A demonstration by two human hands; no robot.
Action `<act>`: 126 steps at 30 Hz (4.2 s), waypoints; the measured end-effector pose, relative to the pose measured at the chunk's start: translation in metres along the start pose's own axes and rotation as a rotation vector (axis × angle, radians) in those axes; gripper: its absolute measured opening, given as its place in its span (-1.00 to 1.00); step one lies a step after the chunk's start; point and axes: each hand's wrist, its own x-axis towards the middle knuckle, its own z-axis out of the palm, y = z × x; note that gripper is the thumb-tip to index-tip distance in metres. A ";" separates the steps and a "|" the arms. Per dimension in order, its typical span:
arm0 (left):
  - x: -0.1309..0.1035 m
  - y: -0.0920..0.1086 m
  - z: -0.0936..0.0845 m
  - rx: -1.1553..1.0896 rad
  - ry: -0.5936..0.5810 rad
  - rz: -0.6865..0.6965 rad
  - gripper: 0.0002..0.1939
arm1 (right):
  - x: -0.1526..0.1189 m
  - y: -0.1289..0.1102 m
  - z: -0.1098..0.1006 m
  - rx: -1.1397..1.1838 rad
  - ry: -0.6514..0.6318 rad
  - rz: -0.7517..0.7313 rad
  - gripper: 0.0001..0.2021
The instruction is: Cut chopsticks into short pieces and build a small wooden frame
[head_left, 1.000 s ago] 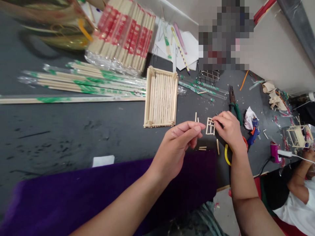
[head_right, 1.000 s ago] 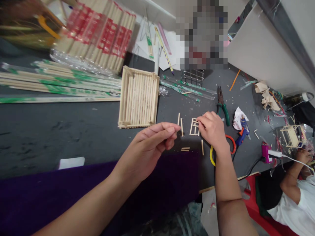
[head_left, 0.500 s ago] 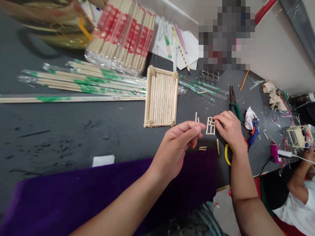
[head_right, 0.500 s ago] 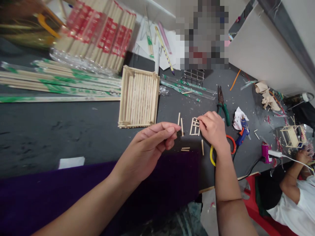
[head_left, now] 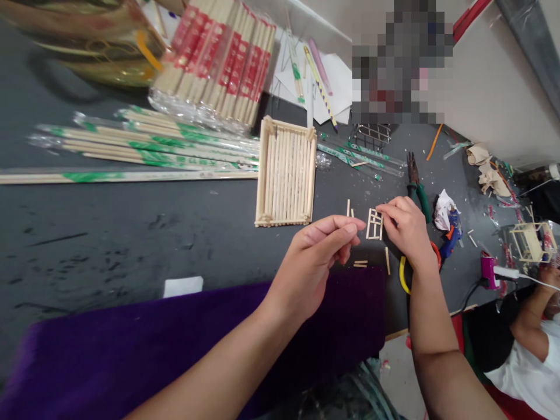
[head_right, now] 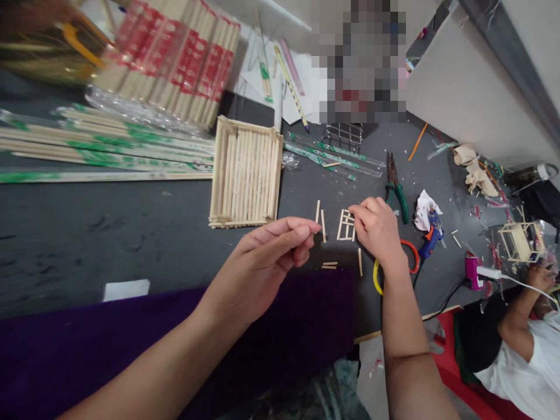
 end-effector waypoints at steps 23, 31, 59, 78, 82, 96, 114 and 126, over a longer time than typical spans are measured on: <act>0.010 -0.019 0.003 0.454 -0.077 0.227 -0.52 | -0.010 0.005 -0.008 -0.087 -0.034 0.097 -0.85; 0.030 -0.044 -0.002 0.827 -0.117 0.375 -0.42 | -0.010 0.001 -0.001 -0.157 -0.144 0.130 -0.83; 0.034 -0.050 -0.009 0.690 -0.120 0.262 -0.41 | -0.008 -0.008 -0.008 -0.148 -0.233 0.146 -0.75; 0.033 -0.049 -0.008 0.669 -0.114 0.212 -0.42 | -0.007 -0.007 -0.006 -0.144 -0.244 0.129 -0.72; 0.033 -0.049 -0.007 0.679 -0.113 0.214 -0.44 | -0.007 -0.007 -0.006 -0.139 -0.246 0.132 -0.72; 0.035 -0.051 -0.010 0.698 -0.115 0.240 -0.43 | -0.008 -0.007 -0.008 -0.131 -0.240 0.134 -0.72; 0.032 -0.051 -0.012 1.440 -0.112 0.659 -0.32 | -0.013 -0.007 -0.016 -0.113 -0.321 0.093 -0.89; 0.037 -0.058 -0.011 1.512 -0.081 0.740 -0.47 | -0.012 -0.007 -0.014 -0.118 -0.313 0.090 -0.89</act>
